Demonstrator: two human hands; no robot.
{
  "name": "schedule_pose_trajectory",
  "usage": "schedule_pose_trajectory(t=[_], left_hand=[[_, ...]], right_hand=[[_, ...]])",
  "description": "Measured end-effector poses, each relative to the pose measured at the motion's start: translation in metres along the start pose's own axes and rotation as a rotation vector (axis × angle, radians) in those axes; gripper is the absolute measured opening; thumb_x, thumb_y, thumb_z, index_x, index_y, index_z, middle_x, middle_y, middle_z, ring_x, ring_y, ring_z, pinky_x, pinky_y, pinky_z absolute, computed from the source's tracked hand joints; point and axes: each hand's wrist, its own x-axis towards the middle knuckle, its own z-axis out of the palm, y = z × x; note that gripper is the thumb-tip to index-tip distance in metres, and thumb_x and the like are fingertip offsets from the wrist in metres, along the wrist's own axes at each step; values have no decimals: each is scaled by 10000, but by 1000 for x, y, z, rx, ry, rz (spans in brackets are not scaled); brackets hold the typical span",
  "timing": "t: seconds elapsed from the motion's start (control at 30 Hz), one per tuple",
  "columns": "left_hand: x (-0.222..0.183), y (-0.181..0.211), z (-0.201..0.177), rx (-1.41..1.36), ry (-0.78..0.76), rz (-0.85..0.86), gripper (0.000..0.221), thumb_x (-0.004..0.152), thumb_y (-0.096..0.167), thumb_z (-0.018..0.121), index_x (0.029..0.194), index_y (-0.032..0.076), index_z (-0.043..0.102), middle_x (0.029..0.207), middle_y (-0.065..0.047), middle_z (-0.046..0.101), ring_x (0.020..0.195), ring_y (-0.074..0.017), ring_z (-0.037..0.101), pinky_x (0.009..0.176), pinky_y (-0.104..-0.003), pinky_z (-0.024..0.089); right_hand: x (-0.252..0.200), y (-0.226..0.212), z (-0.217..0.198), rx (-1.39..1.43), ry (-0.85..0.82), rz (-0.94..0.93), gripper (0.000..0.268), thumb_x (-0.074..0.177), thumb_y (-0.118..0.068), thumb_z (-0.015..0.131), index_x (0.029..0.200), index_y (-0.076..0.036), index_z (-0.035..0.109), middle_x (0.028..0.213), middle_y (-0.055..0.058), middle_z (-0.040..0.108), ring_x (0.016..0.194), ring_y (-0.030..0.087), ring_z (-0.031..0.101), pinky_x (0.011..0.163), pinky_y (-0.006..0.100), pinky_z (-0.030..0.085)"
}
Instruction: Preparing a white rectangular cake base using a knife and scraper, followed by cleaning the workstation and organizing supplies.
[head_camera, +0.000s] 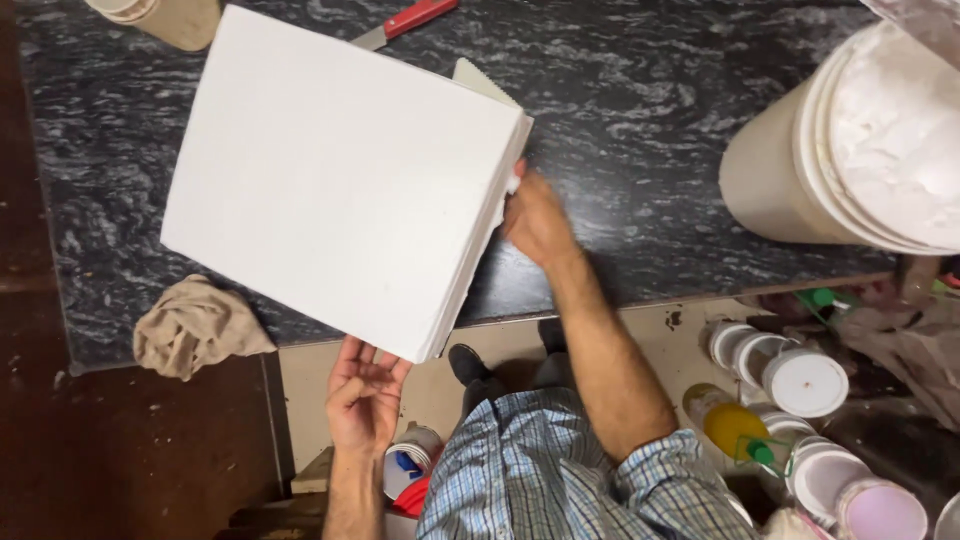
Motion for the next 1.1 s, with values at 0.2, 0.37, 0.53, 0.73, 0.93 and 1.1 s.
schedule_pose_trajectory(t=[0.2,0.37,0.53,0.73,0.93,1.1], left_hand=[[-3,1,-7,63,29,13,848,662,-67,432,1505,-108,349,1494,-285,471,1337,-440,526,1158,-565,414],[-1,-5,-10,-39,-2,24,798,686,-71,442,1482,-66,387,1461,-252,487,1343,-452,521,1183,-594,411],[-4,-2,-24,-35,41,9,778,697,-77,457,1473,-32,426,1466,-226,496,1363,-413,512,1212,-600,359],[9,4,-40,-4,61,14,758,754,-97,453,1510,-42,436,1463,-226,516,1355,-393,525,1199,-581,395],[13,-15,-112,-165,193,112,763,790,-102,464,1551,-47,440,1492,-233,529,1385,-337,549,1199,-494,467],[15,-58,-146,-315,264,171,846,737,-74,456,1581,-17,449,1543,-214,510,1419,-352,506,1223,-493,457]], right_hand=[[-48,87,-29,14,-13,76,226,1030,-205,613,1203,-61,631,1161,69,724,1010,195,721,896,378,597],[-99,154,-40,0,-174,147,157,1068,-147,621,1076,-10,697,1024,64,749,929,162,712,849,315,595],[-156,133,-5,-374,-162,92,312,870,-17,778,1165,14,681,1043,87,726,954,180,686,831,318,565],[-233,-81,63,-1069,-162,-473,824,745,-341,834,1442,-73,487,1438,93,511,1259,238,590,980,370,549],[-253,-248,-58,-825,459,-1570,446,1118,-416,611,1375,-82,463,1167,66,536,957,148,524,844,244,471],[-234,-240,-112,-1666,1290,-1247,671,1015,-152,831,1436,70,358,1291,212,411,1208,320,424,1051,463,391]])
